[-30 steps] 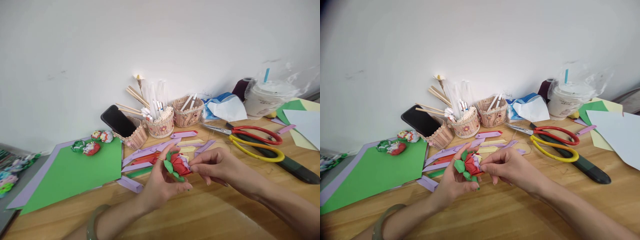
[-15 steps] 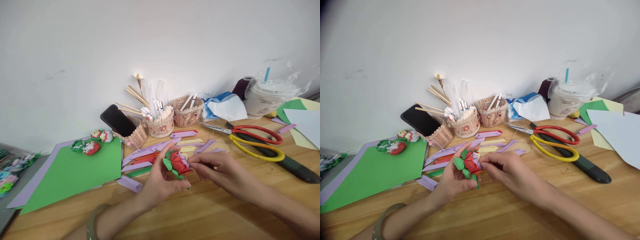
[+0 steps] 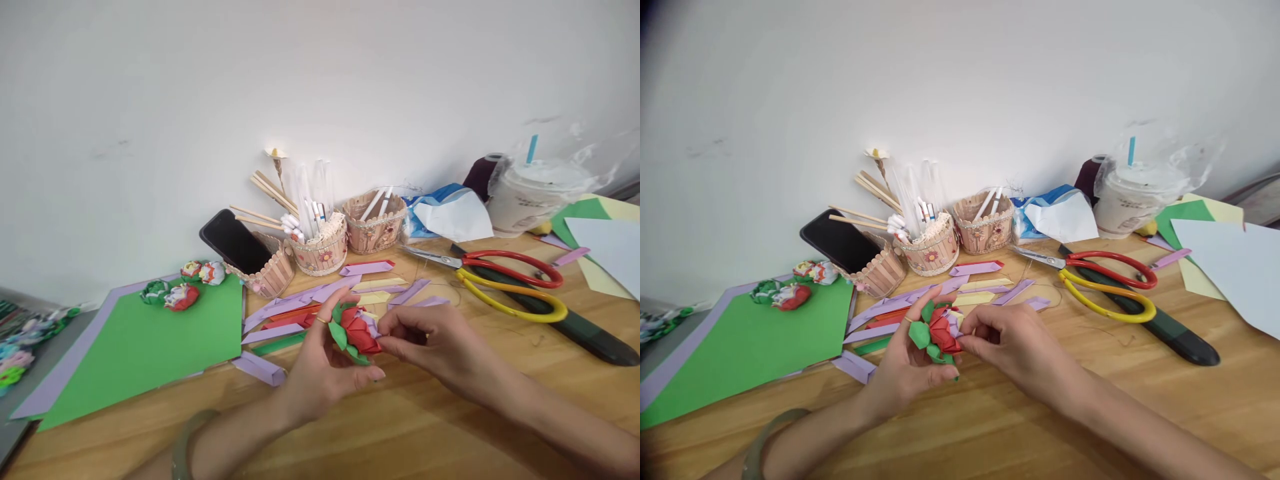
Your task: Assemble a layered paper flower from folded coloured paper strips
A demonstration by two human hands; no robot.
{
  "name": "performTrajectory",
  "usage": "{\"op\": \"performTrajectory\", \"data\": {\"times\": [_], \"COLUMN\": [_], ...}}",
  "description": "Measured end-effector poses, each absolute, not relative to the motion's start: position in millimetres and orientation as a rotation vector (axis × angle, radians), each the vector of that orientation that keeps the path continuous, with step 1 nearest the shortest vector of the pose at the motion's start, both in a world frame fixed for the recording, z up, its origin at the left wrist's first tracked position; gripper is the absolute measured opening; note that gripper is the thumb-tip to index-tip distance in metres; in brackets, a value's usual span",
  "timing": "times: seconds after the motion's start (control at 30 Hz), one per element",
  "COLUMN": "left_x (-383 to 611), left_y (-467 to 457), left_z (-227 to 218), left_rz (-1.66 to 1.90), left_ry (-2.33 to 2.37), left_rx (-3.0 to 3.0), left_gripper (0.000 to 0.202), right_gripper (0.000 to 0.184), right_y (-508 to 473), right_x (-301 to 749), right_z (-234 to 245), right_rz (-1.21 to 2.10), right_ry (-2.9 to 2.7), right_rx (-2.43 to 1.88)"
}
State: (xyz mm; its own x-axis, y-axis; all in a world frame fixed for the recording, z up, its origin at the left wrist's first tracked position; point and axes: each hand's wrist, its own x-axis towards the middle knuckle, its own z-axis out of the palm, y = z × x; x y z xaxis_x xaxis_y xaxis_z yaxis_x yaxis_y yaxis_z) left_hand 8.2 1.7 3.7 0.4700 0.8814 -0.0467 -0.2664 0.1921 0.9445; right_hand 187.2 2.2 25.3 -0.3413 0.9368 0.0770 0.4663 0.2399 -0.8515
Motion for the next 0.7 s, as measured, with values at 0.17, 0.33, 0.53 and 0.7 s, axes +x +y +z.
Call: {"op": "performTrajectory", "data": {"times": [0.17,0.33,0.53,0.7], "left_x": [8.6,10.0,7.5,7.1], "left_y": [2.0,2.6,-0.5,-0.2], "left_z": [3.8,1.3,2.8,3.0], "left_rz": [0.919,0.951,0.933,0.919], "left_ry": [0.725,0.737,0.821,0.884], "left_rx": [1.088,1.121,1.285,1.402], "left_gripper": [0.082,0.082,0.079,0.079], "right_gripper": [0.022,0.022,0.019,0.016], "right_y": [2.2,1.7,2.0,2.4], "right_x": [188.2,186.1,184.9,185.0], "right_z": [31.4,32.6,29.4,29.6], "right_rz": [0.977,0.999,1.066,1.105], "right_ry": [-1.949,-1.913,-1.867,-1.842], "right_rx": [-1.182,-1.258,-1.337,-1.331]}}
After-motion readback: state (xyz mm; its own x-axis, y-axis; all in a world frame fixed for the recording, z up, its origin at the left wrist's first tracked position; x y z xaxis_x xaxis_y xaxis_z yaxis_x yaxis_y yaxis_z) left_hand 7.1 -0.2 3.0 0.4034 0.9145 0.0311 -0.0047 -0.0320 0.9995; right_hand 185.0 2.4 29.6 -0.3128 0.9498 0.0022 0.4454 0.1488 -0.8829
